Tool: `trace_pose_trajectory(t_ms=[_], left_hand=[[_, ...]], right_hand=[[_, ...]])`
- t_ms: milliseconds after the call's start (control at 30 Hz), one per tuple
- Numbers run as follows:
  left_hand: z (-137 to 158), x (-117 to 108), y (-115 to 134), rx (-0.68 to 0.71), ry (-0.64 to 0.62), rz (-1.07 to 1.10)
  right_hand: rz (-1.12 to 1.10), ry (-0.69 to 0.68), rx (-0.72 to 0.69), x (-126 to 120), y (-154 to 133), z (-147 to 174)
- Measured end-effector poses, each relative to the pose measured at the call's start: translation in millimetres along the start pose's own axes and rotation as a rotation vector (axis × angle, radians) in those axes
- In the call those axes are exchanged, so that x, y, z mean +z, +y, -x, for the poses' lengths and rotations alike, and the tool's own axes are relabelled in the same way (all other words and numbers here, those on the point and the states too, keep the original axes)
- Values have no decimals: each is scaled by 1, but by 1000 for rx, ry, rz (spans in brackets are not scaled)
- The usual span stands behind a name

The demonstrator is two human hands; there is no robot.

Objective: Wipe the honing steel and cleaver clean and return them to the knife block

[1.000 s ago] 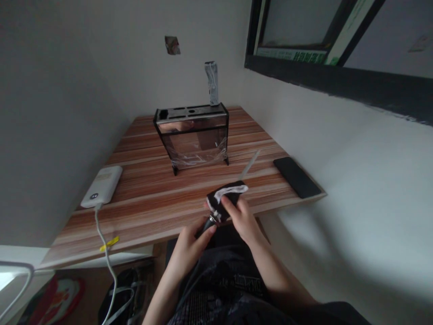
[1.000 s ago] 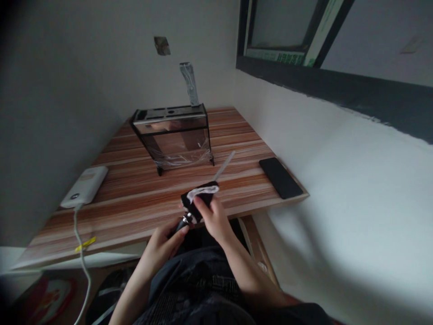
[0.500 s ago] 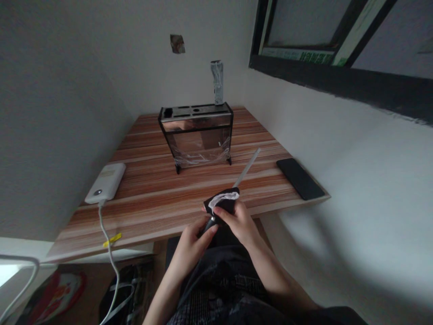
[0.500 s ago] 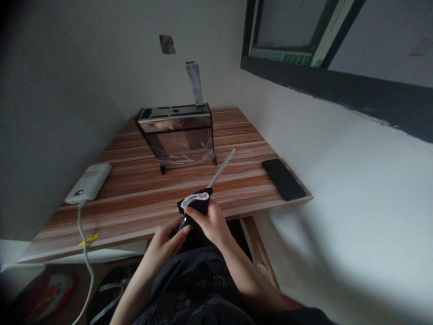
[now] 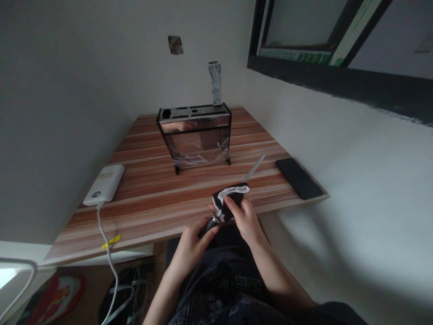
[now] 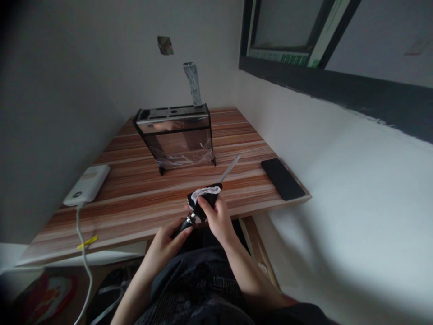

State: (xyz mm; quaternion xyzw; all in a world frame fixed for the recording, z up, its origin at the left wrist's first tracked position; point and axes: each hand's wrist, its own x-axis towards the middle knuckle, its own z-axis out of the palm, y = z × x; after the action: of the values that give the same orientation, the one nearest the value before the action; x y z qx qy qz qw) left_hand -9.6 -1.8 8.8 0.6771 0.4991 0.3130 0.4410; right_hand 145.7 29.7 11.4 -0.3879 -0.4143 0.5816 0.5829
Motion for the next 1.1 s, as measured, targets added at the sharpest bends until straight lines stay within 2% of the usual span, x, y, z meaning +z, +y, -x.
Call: trace_pose_trajectory(t_ms=[667, 900, 1100], left_hand=[[15, -5, -8, -68, -166, -5], [14, -10, -3, -114, -186, 41], [8, -5, 1, -95, -163, 91]], right_hand=[[26, 389, -223, -62, -26, -25], [-10, 364, -212, -60, -29, -23], [-27, 281, -128, -42, -18, -18]])
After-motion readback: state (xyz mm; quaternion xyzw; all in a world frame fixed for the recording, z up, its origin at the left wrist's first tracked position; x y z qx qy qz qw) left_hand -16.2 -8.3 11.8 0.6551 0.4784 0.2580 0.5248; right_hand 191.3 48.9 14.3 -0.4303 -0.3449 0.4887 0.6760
